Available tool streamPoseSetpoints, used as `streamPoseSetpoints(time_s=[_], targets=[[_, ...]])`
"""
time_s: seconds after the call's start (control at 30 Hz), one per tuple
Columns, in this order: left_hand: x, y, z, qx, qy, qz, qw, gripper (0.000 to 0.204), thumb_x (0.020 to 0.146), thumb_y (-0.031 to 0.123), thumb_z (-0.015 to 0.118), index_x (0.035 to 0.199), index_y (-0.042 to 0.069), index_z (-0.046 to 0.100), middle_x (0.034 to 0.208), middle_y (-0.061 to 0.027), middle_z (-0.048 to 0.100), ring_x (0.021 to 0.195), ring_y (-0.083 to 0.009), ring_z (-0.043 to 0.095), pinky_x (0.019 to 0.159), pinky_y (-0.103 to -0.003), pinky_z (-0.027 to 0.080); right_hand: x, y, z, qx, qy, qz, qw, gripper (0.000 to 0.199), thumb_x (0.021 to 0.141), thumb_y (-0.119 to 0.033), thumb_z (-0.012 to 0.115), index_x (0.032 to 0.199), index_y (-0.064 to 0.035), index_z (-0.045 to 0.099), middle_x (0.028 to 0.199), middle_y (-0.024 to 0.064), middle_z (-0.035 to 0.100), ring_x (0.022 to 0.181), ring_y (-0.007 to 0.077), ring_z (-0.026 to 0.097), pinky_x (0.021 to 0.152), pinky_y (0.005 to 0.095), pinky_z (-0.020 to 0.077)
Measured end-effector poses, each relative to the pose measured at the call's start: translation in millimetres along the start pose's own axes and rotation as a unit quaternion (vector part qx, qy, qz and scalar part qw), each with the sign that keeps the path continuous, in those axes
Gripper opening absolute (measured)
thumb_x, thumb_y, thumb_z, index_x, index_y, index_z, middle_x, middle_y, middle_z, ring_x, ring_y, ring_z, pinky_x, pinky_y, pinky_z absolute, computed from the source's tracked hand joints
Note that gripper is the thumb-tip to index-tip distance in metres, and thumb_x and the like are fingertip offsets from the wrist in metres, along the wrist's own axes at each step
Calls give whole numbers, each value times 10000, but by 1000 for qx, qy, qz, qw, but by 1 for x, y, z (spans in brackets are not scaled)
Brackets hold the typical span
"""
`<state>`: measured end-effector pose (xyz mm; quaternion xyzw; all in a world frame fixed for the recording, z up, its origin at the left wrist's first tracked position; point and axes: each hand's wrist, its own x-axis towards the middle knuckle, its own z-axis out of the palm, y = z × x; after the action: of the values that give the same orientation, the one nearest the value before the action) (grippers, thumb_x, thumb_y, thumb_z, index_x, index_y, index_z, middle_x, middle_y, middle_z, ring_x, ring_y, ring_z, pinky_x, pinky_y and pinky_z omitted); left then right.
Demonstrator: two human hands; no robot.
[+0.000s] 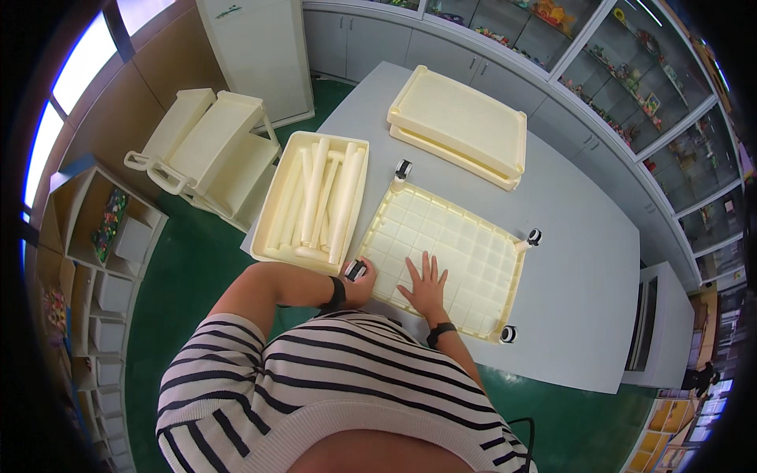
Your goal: The person disassembles a plastic multi-tier utility cart by pulling apart the shelves and legs and placing the pieces into a white tray.
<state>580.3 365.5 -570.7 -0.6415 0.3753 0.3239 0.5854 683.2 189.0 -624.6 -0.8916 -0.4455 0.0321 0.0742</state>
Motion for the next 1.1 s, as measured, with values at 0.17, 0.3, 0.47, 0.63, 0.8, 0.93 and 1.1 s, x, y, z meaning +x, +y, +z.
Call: streamPoseSetpoints(time_s=[0.17, 0.3, 0.47, 0.63, 0.8, 0.93, 1.1], targets=[[3, -3, 6, -94, 69, 20, 993, 186, 749, 226, 603, 876, 111, 675, 794, -114, 631, 696, -321, 589, 572, -535, 488, 1, -1, 1, -10, 28, 11, 999, 632, 858, -537, 506, 1415, -320, 300, 1515, 120, 111, 1372, 370, 130, 989, 686, 163], [30, 1, 7, -238, 3, 34, 971, 200, 744, 236, 617, 899, 126, 680, 778, -101, 650, 656, -315, 605, 529, -547, 492, 2, -1, 4, 11, 46, 9, 999, 568, 884, -503, 484, 1400, -323, 331, 1515, 95, 131, 1370, 360, 148, 990, 686, 164], [26, -18, 3, -345, -31, 39, 937, 242, 710, 215, 660, 934, 128, 693, 818, -98, 658, 690, -320, 615, 539, -559, 499, -2, 0, 0, 24, 49, 22, 998, 552, 891, -501, 468, 1399, -333, 331, 1516, 90, 130, 1369, 354, 157, 1005, 671, 161], [19, -30, 7, -440, -38, -3, 897, 274, 668, 183, 703, 934, 121, 703, 859, -79, 663, 732, -345, 617, 526, -579, 495, 0, 0, 2, 23, 46, 29, 998, 551, 896, -506, 455, 1403, -343, 315, 1519, 82, 123, 1374, 344, 150, 1025, 652, 152], [20, -63, 37, -656, -120, 158, 728, 157, 626, 142, 706, 782, 128, 711, 783, -73, 666, 686, -230, 622, 567, -392, 502, 0, 0, 2, 22, 25, 30, 999, 562, 894, -513, 455, 1409, -355, 292, 1523, 71, 99, 1379, 335, 134, 1035, 644, 147], [-99, -167, 22, -638, 134, -266, 710, 241, 637, 257, 692, 771, 56, 694, 791, -147, 670, 761, -291, 652, 630, -371, 506, -7, 1, 3, 18, 23, 34, 999, 563, 891, -513, 460, 1406, -355, 297, 1522, 73, 100, 1379, 336, 134, 1037, 643, 146], [-104, -157, 73, -675, 180, -419, 580, 400, 788, 318, 576, 1058, 25, 590, 911, -160, 667, 834, -313, 646, 694, -418, 510, -1, -1, 3, 8, 45, 30, 998, 553, 893, -508, 460, 1401, -347, 313, 1515, 83, 130, 1377, 340, 140, 1040, 637, 153]])
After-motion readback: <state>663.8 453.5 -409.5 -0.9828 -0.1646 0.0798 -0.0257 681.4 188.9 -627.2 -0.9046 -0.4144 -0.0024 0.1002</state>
